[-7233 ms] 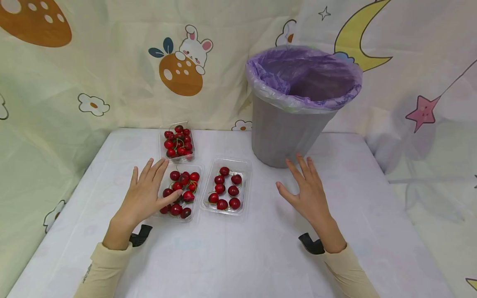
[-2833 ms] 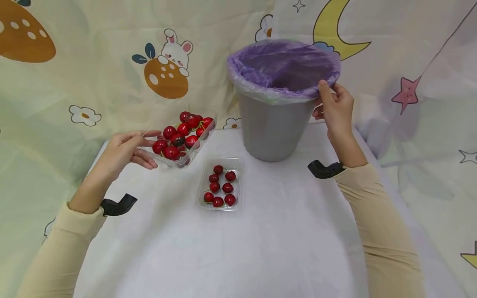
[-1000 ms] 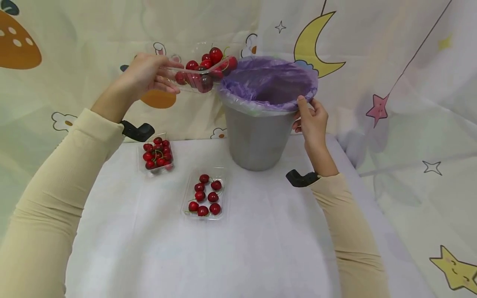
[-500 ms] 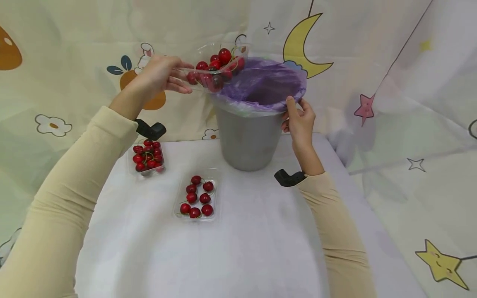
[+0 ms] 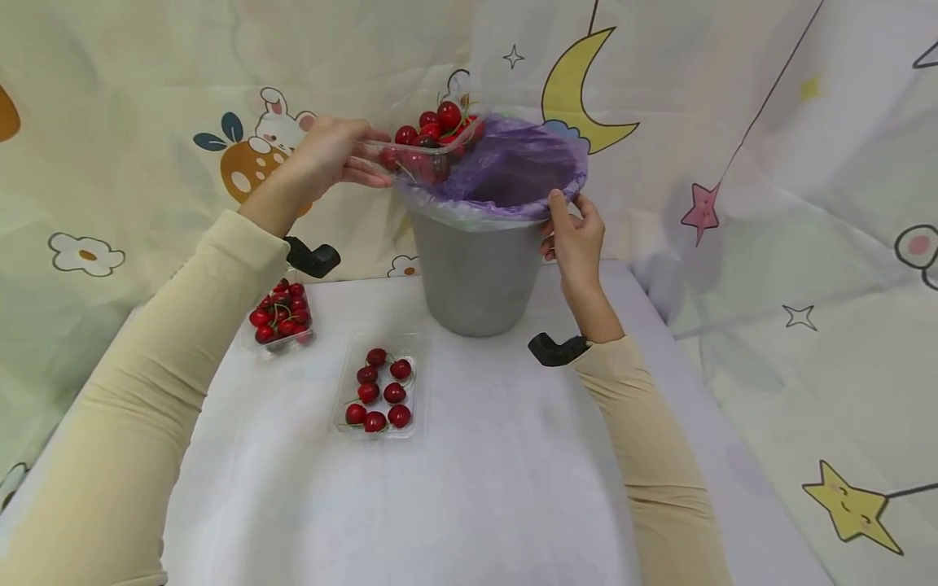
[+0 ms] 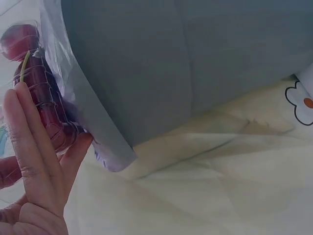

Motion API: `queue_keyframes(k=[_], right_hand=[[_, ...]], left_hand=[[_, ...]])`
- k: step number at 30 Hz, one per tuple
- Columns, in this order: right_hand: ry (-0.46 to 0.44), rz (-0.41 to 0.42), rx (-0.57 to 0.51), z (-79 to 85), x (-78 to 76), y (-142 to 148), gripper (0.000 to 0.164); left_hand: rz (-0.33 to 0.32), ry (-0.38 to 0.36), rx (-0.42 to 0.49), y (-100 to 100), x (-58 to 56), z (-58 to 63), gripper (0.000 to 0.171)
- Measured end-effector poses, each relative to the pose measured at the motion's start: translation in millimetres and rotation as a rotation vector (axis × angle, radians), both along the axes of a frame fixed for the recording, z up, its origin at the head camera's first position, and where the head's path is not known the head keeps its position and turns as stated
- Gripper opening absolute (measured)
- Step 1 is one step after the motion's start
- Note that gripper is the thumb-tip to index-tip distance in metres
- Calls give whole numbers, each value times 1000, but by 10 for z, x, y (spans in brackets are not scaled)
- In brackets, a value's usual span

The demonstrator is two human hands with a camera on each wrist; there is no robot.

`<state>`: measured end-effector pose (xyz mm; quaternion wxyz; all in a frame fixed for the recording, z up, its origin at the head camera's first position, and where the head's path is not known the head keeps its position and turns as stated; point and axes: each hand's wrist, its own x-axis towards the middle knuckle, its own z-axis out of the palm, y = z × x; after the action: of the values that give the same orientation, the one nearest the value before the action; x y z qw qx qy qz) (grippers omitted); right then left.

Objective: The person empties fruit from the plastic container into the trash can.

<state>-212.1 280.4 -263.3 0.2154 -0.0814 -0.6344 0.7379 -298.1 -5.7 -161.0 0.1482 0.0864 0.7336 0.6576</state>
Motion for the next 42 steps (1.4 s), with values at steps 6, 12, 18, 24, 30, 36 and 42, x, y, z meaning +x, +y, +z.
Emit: queue_keyframes(k=[6, 12, 18, 24, 30, 36, 42], right_hand=[[-15, -9, 15, -3, -9, 1, 46], [-15, -15, 25, -9, -12, 2, 47], [-23, -16, 25, -16, -4, 3, 47], [-10, -17, 28, -16, 6, 11, 47], [-6, -11, 41, -13, 10, 7, 49], [3, 4, 48, -16, 24, 12, 53], [7, 0, 44, -11, 24, 14, 51]], left_hand=[[8, 22, 11, 65, -29, -9, 42], [14, 19, 32, 164, -77, -37, 33], [4, 62, -8, 255, -102, -72, 22], [-13, 81, -31, 351, -111, -64, 40], [-17, 138, -111, 431, -134, -90, 39], [-35, 260, -286, 494, -171, -116, 42], [-48, 405, -409, 564, -176, -165, 45]])
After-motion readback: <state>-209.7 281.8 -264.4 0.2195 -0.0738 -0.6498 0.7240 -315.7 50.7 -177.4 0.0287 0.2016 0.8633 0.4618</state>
